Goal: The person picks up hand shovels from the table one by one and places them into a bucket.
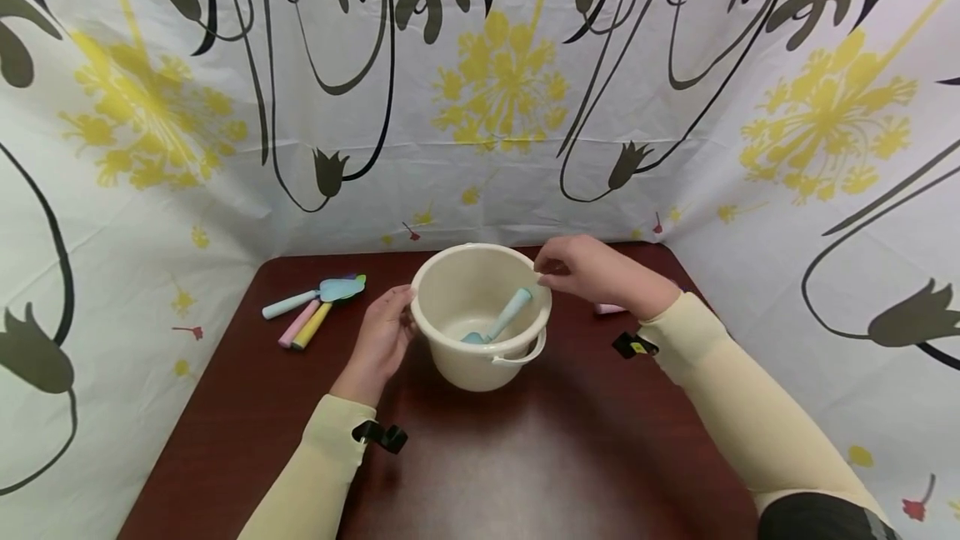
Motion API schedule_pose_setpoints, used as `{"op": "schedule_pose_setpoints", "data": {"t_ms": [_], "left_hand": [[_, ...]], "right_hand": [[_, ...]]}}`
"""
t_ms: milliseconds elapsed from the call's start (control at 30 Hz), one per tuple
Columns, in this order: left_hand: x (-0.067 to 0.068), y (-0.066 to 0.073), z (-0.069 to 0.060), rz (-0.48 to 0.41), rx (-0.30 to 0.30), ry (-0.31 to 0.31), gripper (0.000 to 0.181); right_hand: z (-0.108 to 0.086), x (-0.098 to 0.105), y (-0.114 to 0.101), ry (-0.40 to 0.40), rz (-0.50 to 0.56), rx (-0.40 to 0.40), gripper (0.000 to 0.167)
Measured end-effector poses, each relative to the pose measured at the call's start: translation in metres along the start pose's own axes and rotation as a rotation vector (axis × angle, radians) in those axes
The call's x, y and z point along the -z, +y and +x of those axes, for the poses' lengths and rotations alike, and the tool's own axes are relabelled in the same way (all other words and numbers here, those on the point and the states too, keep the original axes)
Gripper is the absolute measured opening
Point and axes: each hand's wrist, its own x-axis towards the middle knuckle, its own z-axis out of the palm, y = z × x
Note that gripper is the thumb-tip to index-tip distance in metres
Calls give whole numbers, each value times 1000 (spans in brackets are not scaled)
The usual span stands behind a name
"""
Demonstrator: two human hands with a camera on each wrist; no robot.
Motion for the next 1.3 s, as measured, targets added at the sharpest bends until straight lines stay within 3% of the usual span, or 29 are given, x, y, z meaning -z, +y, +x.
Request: {"op": "schedule_pose_setpoints", "data": {"t_ms": [267,633,967,1300], "left_hand": [[-1,0,-1,-4,-7,-9,26],[0,1,0,0,-6,-14,25],[0,0,0,-6,-3,-11,23],[0,1,-1,-14,-6,-16,23]], "right_hand": [[-21,5,21,22,37,-105,11],[-35,-38,77,-34,-132,-238,9],[-42,-65,115,-74,-219,-239,13],[-52,-80,134,-102,-238,-274,9]]}}
